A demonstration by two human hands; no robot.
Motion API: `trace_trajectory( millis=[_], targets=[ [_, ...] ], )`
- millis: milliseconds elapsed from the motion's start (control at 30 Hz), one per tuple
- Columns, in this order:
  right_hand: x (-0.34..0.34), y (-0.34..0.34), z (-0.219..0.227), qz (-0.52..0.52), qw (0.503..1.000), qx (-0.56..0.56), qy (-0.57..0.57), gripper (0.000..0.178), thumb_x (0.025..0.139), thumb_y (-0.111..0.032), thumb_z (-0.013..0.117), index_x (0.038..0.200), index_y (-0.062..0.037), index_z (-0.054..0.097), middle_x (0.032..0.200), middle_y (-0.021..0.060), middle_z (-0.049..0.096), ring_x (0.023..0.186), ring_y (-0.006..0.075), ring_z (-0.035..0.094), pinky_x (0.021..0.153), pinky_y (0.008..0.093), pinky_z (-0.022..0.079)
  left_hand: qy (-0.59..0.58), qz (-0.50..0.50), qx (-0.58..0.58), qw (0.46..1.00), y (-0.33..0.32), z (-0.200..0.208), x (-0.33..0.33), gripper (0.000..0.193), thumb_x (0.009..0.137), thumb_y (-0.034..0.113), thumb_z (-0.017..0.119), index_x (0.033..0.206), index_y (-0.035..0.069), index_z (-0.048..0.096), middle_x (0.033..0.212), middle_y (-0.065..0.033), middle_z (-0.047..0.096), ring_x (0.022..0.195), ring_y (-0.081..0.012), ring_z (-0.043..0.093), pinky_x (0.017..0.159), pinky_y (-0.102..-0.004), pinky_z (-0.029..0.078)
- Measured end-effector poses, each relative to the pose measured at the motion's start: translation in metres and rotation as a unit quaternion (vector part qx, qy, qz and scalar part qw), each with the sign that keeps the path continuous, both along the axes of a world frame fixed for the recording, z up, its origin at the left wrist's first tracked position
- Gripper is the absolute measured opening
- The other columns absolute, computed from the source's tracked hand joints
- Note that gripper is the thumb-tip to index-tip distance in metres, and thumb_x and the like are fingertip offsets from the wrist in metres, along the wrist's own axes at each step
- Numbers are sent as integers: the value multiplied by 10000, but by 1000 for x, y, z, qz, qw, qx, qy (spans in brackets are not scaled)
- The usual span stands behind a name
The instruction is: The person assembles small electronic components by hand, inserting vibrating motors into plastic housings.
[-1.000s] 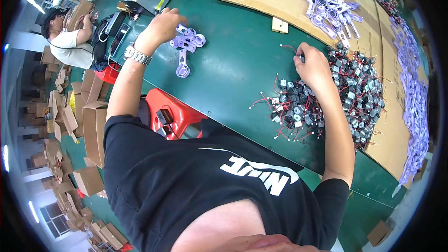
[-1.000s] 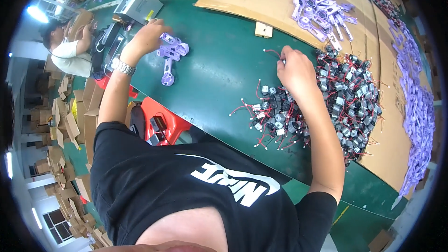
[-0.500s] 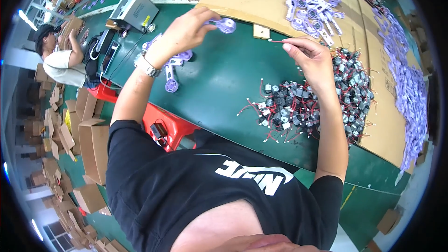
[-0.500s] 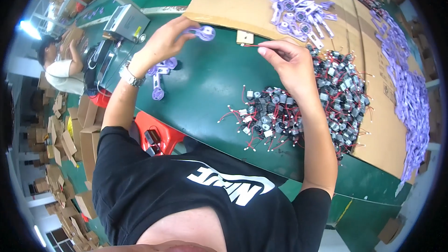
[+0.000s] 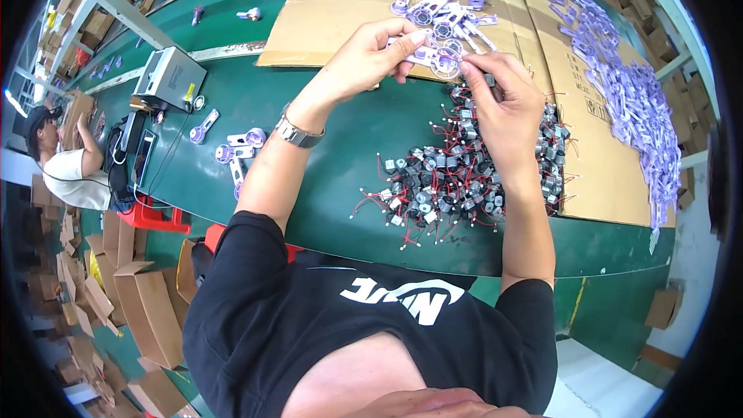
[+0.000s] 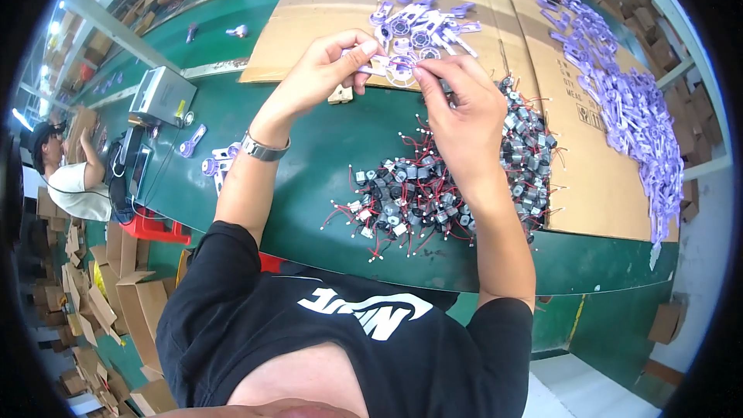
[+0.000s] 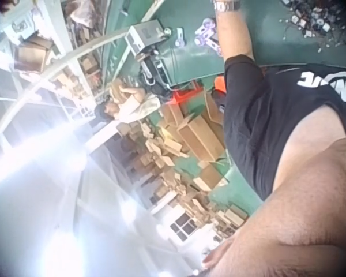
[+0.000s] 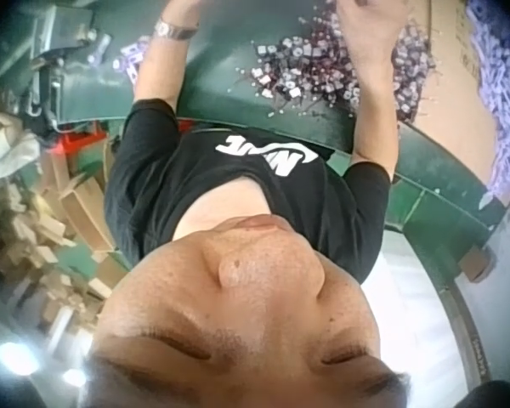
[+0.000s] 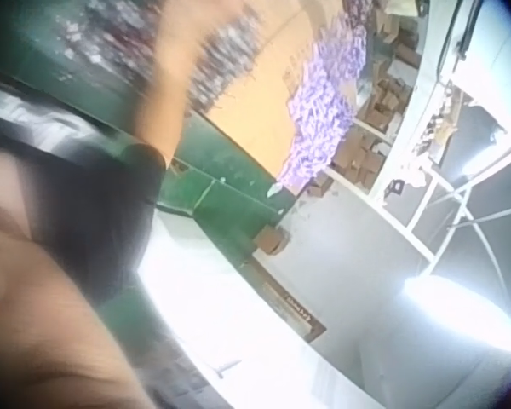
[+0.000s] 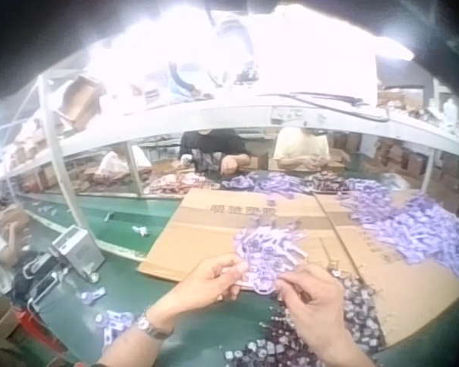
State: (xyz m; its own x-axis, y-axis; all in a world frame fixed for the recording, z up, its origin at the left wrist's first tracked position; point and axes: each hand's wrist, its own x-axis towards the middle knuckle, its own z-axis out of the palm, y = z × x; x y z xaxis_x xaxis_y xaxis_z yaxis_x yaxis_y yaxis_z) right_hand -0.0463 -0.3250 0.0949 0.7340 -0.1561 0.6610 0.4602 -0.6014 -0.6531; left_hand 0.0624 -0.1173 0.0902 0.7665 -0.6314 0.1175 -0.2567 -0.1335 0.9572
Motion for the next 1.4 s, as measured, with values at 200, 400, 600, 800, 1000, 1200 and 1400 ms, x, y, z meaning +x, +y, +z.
trace_trajectory(
  millis=[200, 400, 600, 800, 1000, 1200, 1400],
  targets=[
    [-3, 5, 3, -25, 999, -48, 3, 111, 885, -24, 783, 994, -7, 769, 894, 113, 709, 771, 246, 704, 703, 334, 542, 28, -4, -41, 999, 3, -5, -2, 337, 1113, 375, 540, 1181, 83, 693, 774, 44, 604, 710, -49, 586, 657, -194, 430],
    [-5, 9, 4, -19, 997, -77, -8, 100, 886, -16, 774, 985, -6, 764, 914, 113, 698, 795, 267, 696, 713, 360, 541, 34, 0, -38, 999, 6, -7, -2, 336, 1117, 369, 532, 1180, 81, 693, 778, 44, 604, 712, -46, 575, 660, -197, 436],
    [-4, 8, 0, 32, 987, -151, -41, 150, 833, 6, 782, 980, -13, 761, 922, 106, 674, 848, 288, 662, 756, 394, 532, 28, -35, -66, 997, 6, -8, -6, 334, 1117, 348, 531, 1161, 60, 694, 798, 46, 595, 720, -42, 556, 662, -202, 446],
    [-4, 3, 7, 93, 972, -209, -53, 169, 792, 48, 764, 947, -13, 735, 965, 105, 648, 903, 307, 636, 784, 413, 521, 59, -46, -68, 995, 11, -6, -6, 324, 1116, 333, 533, 1138, 53, 693, 792, 56, 564, 718, -35, 522, 660, -205, 452],
    [-4, -3, 8, 82, 970, -219, -59, 168, 791, 52, 757, 942, -3, 709, 977, 111, 630, 918, 312, 633, 792, 419, 520, 60, -82, -47, 994, 11, 0, -10, 327, 1112, 336, 545, 1067, 50, 697, 811, 58, 576, 725, -28, 504, 673, -209, 463],
    [-9, 8, 4, 14, 969, -237, -63, 137, 808, 29, 741, 931, 9, 683, 952, 120, 602, 907, 314, 616, 791, 426, 518, 55, -96, -52, 993, 8, -3, -14, 329, 1113, 335, 550, 1056, 47, 699, 824, 61, 580, 722, -29, 496, 677, -213, 470],
    [-18, 17, 2, 9, 960, -280, -15, 125, 826, 28, 729, 941, 18, 682, 940, 123, 591, 894, 306, 605, 781, 426, 521, 57, -63, -34, 996, 6, -1, -20, 321, 1117, 333, 544, 1071, 50, 687, 822, 61, 566, 733, -34, 502, 674, -217, 470]
  ],
)
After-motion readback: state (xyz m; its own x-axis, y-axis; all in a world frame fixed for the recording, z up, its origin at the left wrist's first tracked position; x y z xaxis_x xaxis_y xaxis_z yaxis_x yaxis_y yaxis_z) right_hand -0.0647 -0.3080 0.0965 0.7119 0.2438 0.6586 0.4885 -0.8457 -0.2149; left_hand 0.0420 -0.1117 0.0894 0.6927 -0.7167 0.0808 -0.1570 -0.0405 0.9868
